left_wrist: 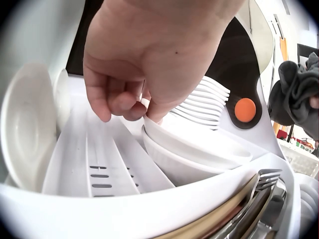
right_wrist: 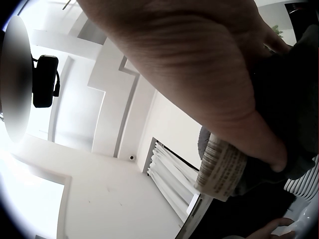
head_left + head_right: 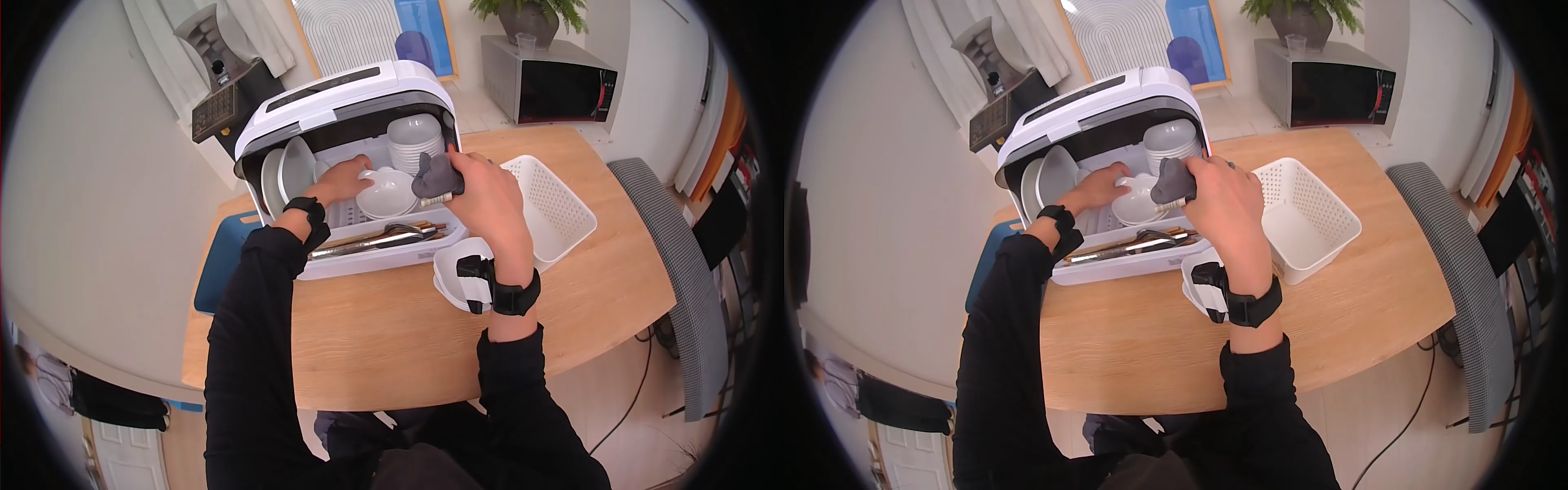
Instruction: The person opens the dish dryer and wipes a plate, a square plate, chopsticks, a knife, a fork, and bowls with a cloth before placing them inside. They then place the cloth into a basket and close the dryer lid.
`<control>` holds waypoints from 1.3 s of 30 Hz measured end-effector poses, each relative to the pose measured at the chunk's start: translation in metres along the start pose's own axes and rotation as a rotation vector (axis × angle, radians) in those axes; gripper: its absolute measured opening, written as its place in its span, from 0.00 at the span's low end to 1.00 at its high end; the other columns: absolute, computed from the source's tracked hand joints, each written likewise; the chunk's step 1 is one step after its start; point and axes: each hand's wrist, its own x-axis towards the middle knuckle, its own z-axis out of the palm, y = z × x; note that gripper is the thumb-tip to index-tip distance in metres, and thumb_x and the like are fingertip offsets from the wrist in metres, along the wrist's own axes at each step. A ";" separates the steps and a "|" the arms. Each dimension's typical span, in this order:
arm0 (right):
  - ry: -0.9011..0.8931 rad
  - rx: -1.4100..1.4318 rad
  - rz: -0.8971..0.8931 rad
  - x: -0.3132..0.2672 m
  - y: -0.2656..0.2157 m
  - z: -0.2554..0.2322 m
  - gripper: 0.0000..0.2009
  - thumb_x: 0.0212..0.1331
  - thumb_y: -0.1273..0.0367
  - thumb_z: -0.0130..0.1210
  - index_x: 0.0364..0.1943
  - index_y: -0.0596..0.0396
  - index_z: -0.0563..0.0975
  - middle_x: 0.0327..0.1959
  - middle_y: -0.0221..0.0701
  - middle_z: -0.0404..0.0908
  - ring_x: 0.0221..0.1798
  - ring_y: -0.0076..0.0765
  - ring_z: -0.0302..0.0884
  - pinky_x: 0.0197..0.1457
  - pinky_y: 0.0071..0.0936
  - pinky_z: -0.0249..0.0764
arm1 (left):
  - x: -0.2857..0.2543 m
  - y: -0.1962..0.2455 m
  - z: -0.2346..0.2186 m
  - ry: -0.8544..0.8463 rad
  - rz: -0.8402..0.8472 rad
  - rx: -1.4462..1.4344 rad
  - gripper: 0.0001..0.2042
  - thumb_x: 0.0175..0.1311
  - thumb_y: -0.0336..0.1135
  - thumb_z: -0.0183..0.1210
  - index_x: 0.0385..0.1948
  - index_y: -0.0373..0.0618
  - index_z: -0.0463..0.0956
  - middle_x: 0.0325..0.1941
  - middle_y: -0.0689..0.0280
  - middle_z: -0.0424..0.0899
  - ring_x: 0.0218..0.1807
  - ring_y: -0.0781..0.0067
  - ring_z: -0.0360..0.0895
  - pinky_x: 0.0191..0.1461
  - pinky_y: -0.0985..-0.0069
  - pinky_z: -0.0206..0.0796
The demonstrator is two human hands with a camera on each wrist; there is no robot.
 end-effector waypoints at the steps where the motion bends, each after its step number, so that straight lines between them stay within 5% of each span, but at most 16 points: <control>1: 0.003 0.006 -0.003 0.000 -0.001 -0.001 0.19 0.44 0.74 0.61 0.45 0.46 0.81 0.41 0.34 0.82 0.47 0.47 0.79 0.50 0.42 0.71 | 0.001 0.003 0.001 0.004 -0.025 0.042 0.20 0.59 0.41 0.60 0.52 0.48 0.72 0.40 0.54 0.83 0.41 0.53 0.80 0.46 0.63 0.71; 8: 0.042 0.025 -0.048 0.000 0.001 -0.001 0.19 0.42 0.74 0.61 0.44 0.47 0.81 0.39 0.36 0.82 0.42 0.49 0.80 0.44 0.41 0.75 | 0.005 0.033 0.006 0.234 -0.051 0.111 0.15 0.53 0.37 0.65 0.41 0.44 0.78 0.34 0.53 0.83 0.42 0.51 0.80 0.46 0.61 0.71; 14: 0.052 0.036 -0.046 -0.001 0.002 -0.002 0.19 0.42 0.74 0.61 0.44 0.48 0.81 0.40 0.36 0.82 0.42 0.49 0.80 0.43 0.40 0.75 | 0.009 0.034 0.023 0.272 0.076 0.060 0.15 0.53 0.35 0.64 0.44 0.44 0.79 0.38 0.53 0.83 0.43 0.50 0.80 0.49 0.61 0.71; 20: 0.065 0.045 -0.038 -0.001 0.002 -0.004 0.20 0.42 0.73 0.62 0.46 0.48 0.80 0.42 0.36 0.82 0.43 0.49 0.80 0.45 0.41 0.76 | -0.010 0.062 0.017 0.409 -0.044 0.089 0.13 0.54 0.32 0.61 0.43 0.45 0.79 0.42 0.55 0.83 0.46 0.52 0.79 0.49 0.62 0.72; 24: 0.061 0.074 -0.023 -0.001 0.005 -0.006 0.19 0.44 0.71 0.62 0.46 0.48 0.80 0.42 0.37 0.81 0.45 0.49 0.79 0.46 0.41 0.75 | -0.045 0.106 0.005 0.474 0.227 0.054 0.08 0.55 0.35 0.60 0.35 0.45 0.81 0.37 0.60 0.82 0.40 0.56 0.80 0.42 0.64 0.72; 28: 0.019 0.119 0.019 0.001 0.009 -0.013 0.19 0.45 0.69 0.61 0.46 0.49 0.80 0.44 0.37 0.82 0.48 0.48 0.79 0.47 0.40 0.75 | -0.090 0.172 -0.001 0.054 0.068 -0.046 0.15 0.55 0.48 0.62 0.24 0.45 0.79 0.26 0.63 0.82 0.28 0.56 0.79 0.31 0.64 0.70; 31: -0.014 0.151 0.055 0.000 0.008 -0.021 0.19 0.45 0.69 0.63 0.47 0.49 0.79 0.46 0.35 0.82 0.50 0.46 0.78 0.48 0.38 0.74 | -0.101 0.192 0.003 -0.112 0.003 -0.050 0.18 0.54 0.52 0.63 0.24 0.45 0.79 0.25 0.61 0.82 0.29 0.58 0.80 0.32 0.65 0.70; 39: -0.012 0.182 0.064 0.000 0.013 -0.025 0.22 0.44 0.68 0.66 0.48 0.52 0.79 0.43 0.39 0.83 0.46 0.47 0.80 0.49 0.34 0.73 | -0.098 0.189 0.009 0.005 0.024 -0.128 0.14 0.56 0.44 0.62 0.27 0.42 0.78 0.26 0.57 0.82 0.32 0.57 0.81 0.34 0.65 0.70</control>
